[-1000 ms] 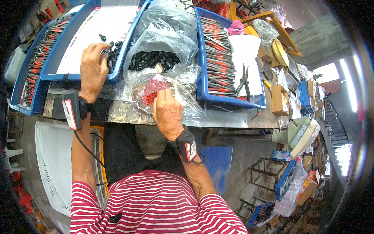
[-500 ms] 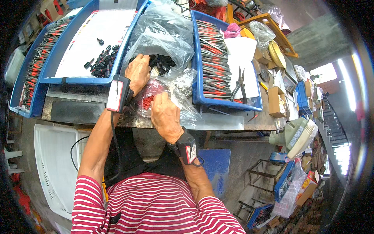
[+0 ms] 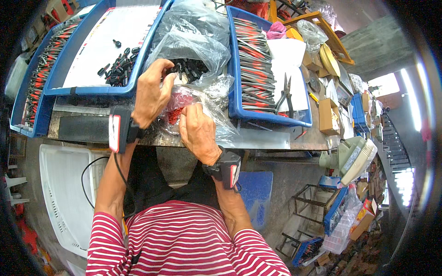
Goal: The person picks up a small black plastic component from a tray and presses it into a larger red plastic piece held in their other hand, repeating this action with several components.
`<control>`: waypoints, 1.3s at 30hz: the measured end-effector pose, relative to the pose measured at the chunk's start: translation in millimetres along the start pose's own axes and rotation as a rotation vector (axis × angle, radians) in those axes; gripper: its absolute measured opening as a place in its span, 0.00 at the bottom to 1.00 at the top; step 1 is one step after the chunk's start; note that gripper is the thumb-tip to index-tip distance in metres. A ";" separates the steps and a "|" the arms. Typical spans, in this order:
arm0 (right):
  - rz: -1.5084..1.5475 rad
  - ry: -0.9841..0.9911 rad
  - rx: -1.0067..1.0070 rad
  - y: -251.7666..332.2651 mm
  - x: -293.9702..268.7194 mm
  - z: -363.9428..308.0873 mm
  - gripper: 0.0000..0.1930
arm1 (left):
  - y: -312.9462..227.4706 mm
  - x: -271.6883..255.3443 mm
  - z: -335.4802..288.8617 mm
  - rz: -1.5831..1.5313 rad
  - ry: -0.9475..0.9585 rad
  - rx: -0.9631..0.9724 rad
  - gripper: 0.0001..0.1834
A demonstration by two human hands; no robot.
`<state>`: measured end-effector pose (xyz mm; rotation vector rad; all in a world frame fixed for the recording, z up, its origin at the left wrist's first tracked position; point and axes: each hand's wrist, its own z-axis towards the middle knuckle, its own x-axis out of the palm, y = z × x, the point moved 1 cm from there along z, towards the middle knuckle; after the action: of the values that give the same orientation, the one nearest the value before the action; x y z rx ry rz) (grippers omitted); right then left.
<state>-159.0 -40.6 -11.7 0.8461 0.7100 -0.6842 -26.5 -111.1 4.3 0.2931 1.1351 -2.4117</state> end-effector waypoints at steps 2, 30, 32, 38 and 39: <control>0.099 -0.062 0.011 -2.7 -1.3 -1.4 0.05 | -16.3 -11.6 -9.7 -0.071 -0.070 0.006 0.10; 0.449 -0.130 0.240 6.9 -10.0 -5.7 0.02 | -37.3 -25.2 -79.4 -0.456 0.306 -0.493 0.12; 0.455 -0.132 0.215 6.0 -10.9 -6.6 0.02 | -40.9 -28.7 -77.0 -0.605 0.336 -0.587 0.13; 0.466 -0.115 0.151 5.8 -12.1 -6.7 0.02 | -38.3 -30.7 -76.8 -0.673 0.348 -0.575 0.14; 0.467 -0.114 0.151 5.7 -12.5 -6.7 0.02 | -37.5 -31.0 -77.3 -0.673 0.347 -0.575 0.14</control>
<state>-163.8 -29.1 -2.7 1.0576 0.3400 -0.3634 -17.8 -21.1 -8.1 0.1502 2.3224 -2.4553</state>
